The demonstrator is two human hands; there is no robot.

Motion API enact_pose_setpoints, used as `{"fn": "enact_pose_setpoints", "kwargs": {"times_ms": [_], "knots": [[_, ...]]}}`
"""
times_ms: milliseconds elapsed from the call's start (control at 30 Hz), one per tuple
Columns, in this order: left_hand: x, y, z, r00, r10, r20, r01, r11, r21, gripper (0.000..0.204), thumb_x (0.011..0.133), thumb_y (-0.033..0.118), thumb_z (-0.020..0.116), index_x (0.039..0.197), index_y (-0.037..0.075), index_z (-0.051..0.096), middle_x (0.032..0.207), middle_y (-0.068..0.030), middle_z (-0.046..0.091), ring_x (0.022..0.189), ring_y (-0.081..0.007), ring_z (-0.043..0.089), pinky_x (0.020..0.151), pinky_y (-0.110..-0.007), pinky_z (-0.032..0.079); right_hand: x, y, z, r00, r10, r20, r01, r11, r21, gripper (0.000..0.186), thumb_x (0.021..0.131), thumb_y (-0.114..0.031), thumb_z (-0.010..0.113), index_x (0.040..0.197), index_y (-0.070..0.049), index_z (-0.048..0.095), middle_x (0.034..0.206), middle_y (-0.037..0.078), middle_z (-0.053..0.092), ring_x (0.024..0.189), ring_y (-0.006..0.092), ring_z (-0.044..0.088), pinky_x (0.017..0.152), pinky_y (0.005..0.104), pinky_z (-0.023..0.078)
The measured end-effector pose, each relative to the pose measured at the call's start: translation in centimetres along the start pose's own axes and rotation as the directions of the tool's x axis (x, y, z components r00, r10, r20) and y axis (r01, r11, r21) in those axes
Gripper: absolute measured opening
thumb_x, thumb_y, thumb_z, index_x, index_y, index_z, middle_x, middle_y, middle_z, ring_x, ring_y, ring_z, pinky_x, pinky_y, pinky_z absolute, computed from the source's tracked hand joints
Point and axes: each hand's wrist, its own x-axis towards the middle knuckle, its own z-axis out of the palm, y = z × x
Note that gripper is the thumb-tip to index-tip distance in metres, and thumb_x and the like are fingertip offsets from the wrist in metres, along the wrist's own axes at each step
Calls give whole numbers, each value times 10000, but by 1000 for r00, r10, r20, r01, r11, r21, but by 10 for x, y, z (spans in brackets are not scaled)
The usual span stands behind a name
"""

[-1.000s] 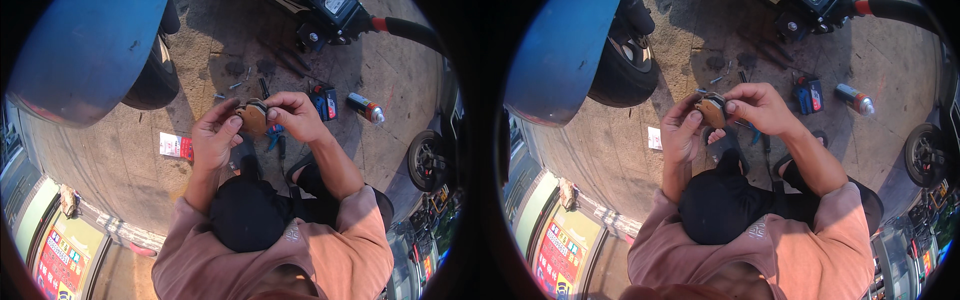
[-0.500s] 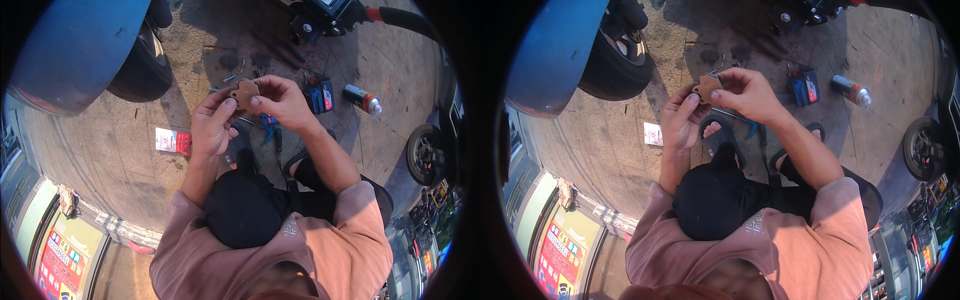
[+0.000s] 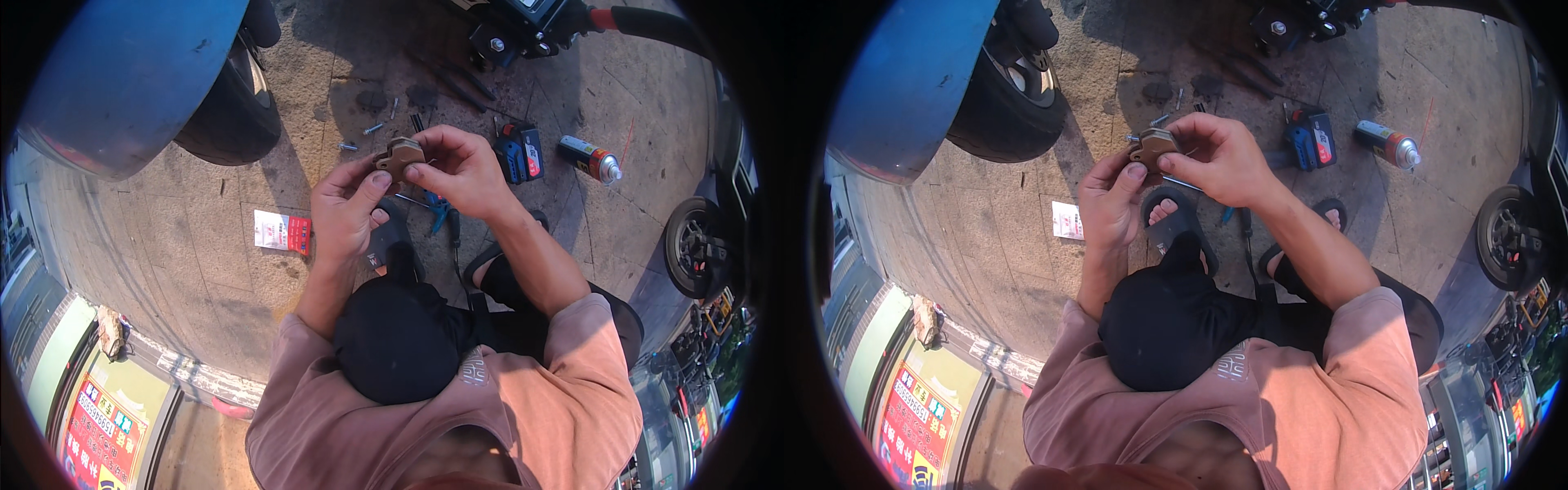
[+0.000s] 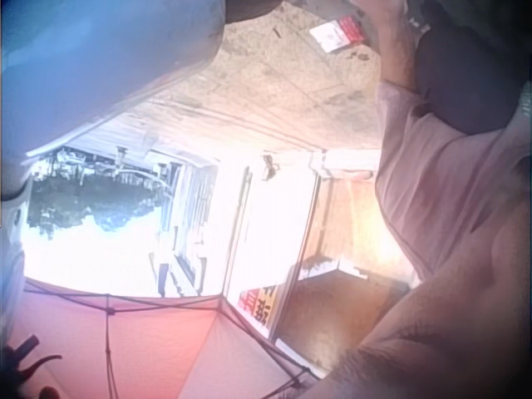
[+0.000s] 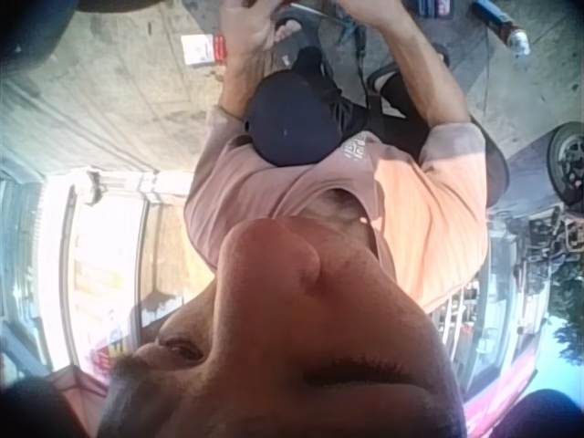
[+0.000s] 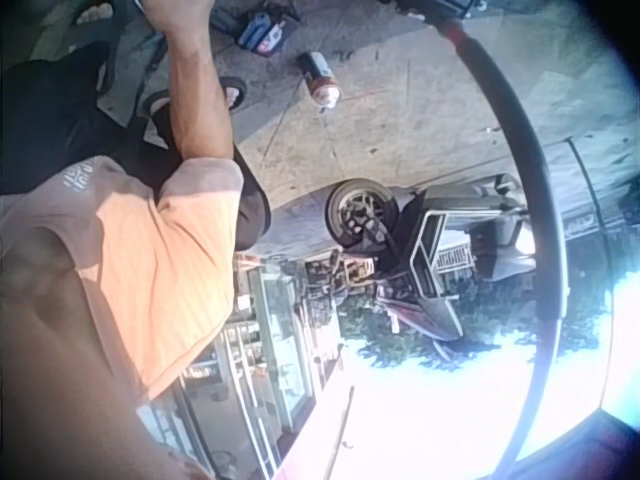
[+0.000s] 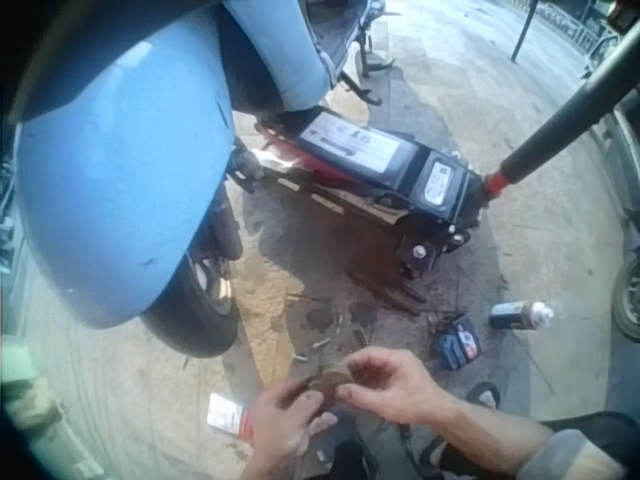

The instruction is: The person removes a brake caliper from a light blue scooter, cleans it with a cloth, and reattaches it using a screwdriver. The person handles the caliper, brake pads, and screws while seated on the ground.

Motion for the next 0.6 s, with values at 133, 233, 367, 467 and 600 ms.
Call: {"fn": "enact_pose_setpoints", "kwargs": {"times_ms": [133,233,367,467,600], "knots": [[-7,5,1,962,258,94,-273,928,252,322,880,14,755,1191,-22,682,1096,-152,714,877,-184,719,609,-213,548,-5,-10,-2,991,-125,46,127,991,-32,285,866,-6,756,1139,10,677,1030,79,721,950,151,695,853,292,570],[-3,14,3,723,590,361,-691,613,382,326,839,23,782,1152,-17,704,1107,-181,702,926,-235,713,732,-294,582,1,-20,-6,841,-493,221,536,813,-228,260,836,20,755,1088,13,693,1058,131,724,969,249,714,857,353,576],[-6,31,0,591,627,507,-804,408,433,382,755,41,812,1119,-11,709,1104,-197,693,963,-283,704,816,-361,578,4,-34,-8,619,-656,431,785,519,-338,268,797,-4,774,1056,3,703,1067,170,727,989,349,717,863,424,579],[-9,39,0,577,608,546,-814,369,449,413,705,44,818,1101,-2,712,1095,-189,691,958,-290,701,800,-359,576,2,-41,-6,616,-646,451,788,516,-336,263,788,-3,774,1042,-7,705,1047,154,731,991,341,721,850,427,587],[-6,41,1,568,597,567,-823,387,416,433,680,35,815,1098,-2,710,1085,-182,689,939,-286,698,796,-353,572,2,-39,-3,657,-620,429,754,551,-358,236,803,-11,760,1031,1,703,1022,153,733,969,336,726,841,421,590]]}}
